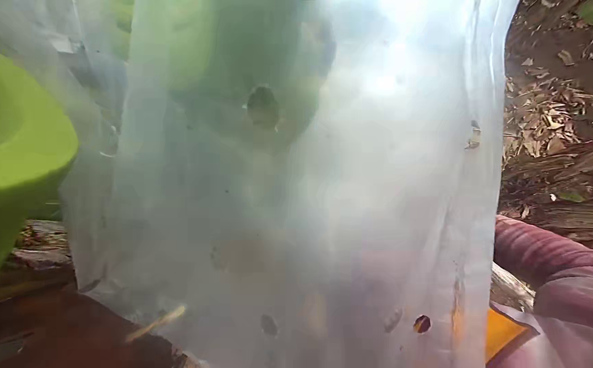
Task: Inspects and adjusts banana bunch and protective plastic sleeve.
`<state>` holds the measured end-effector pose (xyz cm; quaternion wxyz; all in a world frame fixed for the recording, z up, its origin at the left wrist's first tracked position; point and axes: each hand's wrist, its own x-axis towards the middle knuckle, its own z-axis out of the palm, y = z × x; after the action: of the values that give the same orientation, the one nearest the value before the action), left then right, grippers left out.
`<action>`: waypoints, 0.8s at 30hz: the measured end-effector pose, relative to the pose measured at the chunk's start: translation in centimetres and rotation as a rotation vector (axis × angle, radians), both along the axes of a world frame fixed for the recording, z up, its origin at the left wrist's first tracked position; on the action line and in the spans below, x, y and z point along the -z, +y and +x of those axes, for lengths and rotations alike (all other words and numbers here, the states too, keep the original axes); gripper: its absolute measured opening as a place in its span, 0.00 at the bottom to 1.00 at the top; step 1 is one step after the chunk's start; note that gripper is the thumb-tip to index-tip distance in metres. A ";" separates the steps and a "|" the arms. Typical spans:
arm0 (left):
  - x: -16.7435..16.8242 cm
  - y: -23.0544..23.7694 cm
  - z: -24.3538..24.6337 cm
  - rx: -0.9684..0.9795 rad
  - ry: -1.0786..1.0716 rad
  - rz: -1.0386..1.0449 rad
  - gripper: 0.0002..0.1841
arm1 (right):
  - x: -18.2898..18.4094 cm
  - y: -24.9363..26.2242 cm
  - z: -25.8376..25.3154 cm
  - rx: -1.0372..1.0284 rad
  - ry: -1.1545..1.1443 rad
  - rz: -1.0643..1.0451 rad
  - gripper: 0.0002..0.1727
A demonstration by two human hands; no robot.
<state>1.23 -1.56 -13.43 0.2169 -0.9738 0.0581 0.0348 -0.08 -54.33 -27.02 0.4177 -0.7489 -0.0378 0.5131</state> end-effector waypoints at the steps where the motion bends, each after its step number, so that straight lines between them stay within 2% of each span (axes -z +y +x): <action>1: 0.4 0.5 0.1 -0.027 -0.007 0.012 0.23 | 5.3 -1.0 -0.5 0.009 -0.125 -0.066 0.20; 2: 1.2 1.4 0.2 -0.032 -0.040 0.024 0.22 | 11.6 -3.1 -0.8 -0.034 -0.320 -0.005 0.24; 3: 1.9 2.3 0.2 -0.015 -0.088 0.019 0.21 | 15.0 -3.8 -0.6 -0.033 -0.369 -0.074 0.28; 4: 2.3 2.9 0.2 0.015 -0.126 0.010 0.21 | 15.6 -3.0 0.0 0.013 -0.238 -0.265 0.30; 5: 2.3 2.9 0.2 0.028 -0.128 0.017 0.20 | 17.3 -2.8 0.2 0.078 -0.208 -0.387 0.32; 6: 1.6 1.9 0.1 0.011 -0.094 0.033 0.20 | 20.0 -3.3 -0.2 0.116 -0.281 -0.436 0.32; 8: 0.5 0.4 0.4 -0.006 -0.033 0.035 0.23 | 22.0 -4.2 -0.4 0.089 -0.354 -0.458 0.30; 9: 0.7 0.7 0.6 0.024 -0.043 0.038 0.25 | 20.9 -4.0 -0.3 0.042 -0.343 -0.486 0.27; 11: 0.8 0.7 0.6 0.055 -0.066 0.020 0.28 | 13.3 -1.9 -0.3 -0.014 -0.213 -0.528 0.24; 13: 0.8 0.5 0.7 0.073 -0.075 0.018 0.29 | 7.3 -0.1 -0.5 0.075 -0.349 -0.425 0.23; 15: 0.8 0.7 0.8 0.083 -0.078 0.025 0.31 | 0.8 3.1 0.7 0.142 -0.221 -0.406 0.21; 16: 0.8 0.7 0.8 0.065 -0.061 0.035 0.30 | 0.2 3.8 0.9 0.148 -0.191 -0.420 0.20; 17: 0.6 0.6 0.8 0.013 -0.022 0.040 0.28 | 1.9 3.5 1.1 0.129 -0.215 -0.449 0.22; 19: 1.9 2.4 1.3 0.047 -0.049 0.107 0.31 | 8.6 1.3 1.3 0.093 -0.365 -0.524 0.24; 21: 2.3 2.7 1.7 0.041 -0.031 0.134 0.34 | 11.1 -0.1 0.5 0.102 -0.493 -0.552 0.22; 22: 2.3 2.7 1.6 0.029 -0.023 0.140 0.34 | 10.5 0.0 -0.7 0.136 -0.607 -0.547 0.20; 23: 2.3 2.9 1.5 0.024 -0.031 0.135 0.33 | 7.4 0.8 -1.8 0.150 -0.636 -0.560 0.20; 24: 2.4 3.1 1.4 0.029 -0.064 0.117 0.32 | 1.0 2.4 -1.0 0.079 -0.289 -0.607 0.23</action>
<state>2.61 1.57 -15.87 0.2754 -0.9593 0.0629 0.0041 -1.06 -51.97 -27.98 0.1856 -0.9049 0.0867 0.3730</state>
